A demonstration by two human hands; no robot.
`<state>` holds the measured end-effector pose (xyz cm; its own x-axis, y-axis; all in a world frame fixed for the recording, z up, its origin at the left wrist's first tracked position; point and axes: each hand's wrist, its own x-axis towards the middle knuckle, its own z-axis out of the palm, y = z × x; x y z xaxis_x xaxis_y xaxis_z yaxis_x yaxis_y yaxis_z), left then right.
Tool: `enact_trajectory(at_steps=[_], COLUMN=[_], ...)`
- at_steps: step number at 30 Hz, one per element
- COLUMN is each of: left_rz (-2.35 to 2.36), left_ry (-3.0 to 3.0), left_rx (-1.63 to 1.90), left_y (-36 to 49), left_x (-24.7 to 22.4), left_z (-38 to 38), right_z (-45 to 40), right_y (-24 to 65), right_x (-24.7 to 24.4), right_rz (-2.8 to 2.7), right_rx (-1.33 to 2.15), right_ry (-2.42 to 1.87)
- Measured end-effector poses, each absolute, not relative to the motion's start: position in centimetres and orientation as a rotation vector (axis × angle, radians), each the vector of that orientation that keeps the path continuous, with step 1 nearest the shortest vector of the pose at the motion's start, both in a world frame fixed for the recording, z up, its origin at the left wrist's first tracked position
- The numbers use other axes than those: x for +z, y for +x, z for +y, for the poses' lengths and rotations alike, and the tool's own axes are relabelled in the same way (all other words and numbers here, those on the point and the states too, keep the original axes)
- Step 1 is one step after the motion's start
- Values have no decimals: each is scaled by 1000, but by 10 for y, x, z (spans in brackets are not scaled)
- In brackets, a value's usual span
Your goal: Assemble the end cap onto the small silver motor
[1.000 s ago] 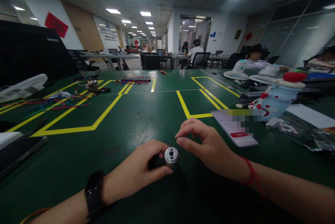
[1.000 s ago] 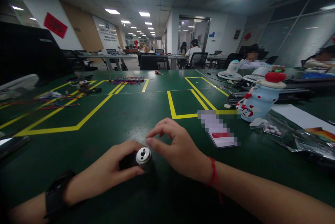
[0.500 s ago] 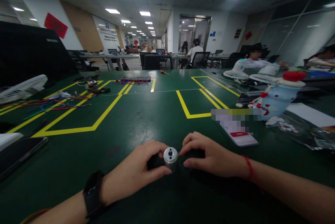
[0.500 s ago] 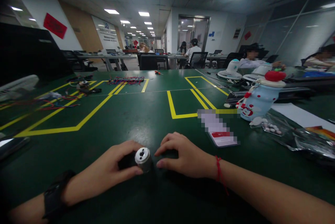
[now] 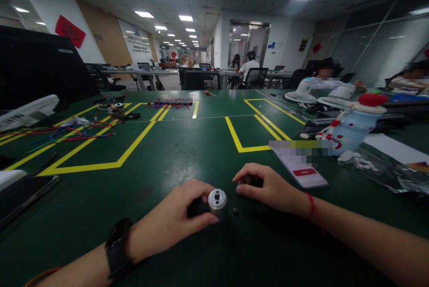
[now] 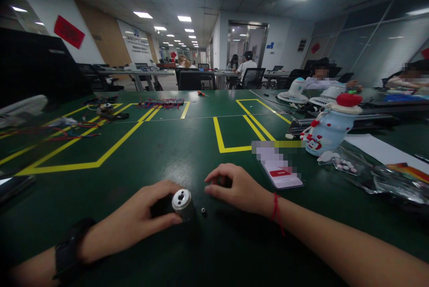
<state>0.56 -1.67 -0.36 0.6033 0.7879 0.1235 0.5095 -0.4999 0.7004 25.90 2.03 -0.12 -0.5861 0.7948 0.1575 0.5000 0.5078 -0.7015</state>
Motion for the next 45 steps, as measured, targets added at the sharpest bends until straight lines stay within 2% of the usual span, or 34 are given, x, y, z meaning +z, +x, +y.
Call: enact_trajectory(at_steps=[5, 12, 29, 33, 40, 45], left_rz=[1035, 1033, 1024, 1029, 1034, 1035], left_ry=[2222, 2236, 2252, 2252, 2229, 2225], left_rx=[574, 576, 593, 588, 564, 559], left_y=[6, 7, 8, 7, 6, 7], left_x=[-4, -5, -8, -7, -3, -5], left_z=[-17, -18, -17, -16, -16, -16], right_z=[15, 1, -12, -7, 26, 29], right_y=[257, 232, 218, 224, 253, 255], right_x=[2, 11, 22, 21, -3, -11], right_rz=[-2577, -2138, -2232, -2130, -1619, -1662], right_rx=[704, 791, 721, 800, 1126, 1124], right_ry=[-837, -824, -933, -904, -1189, -1182])
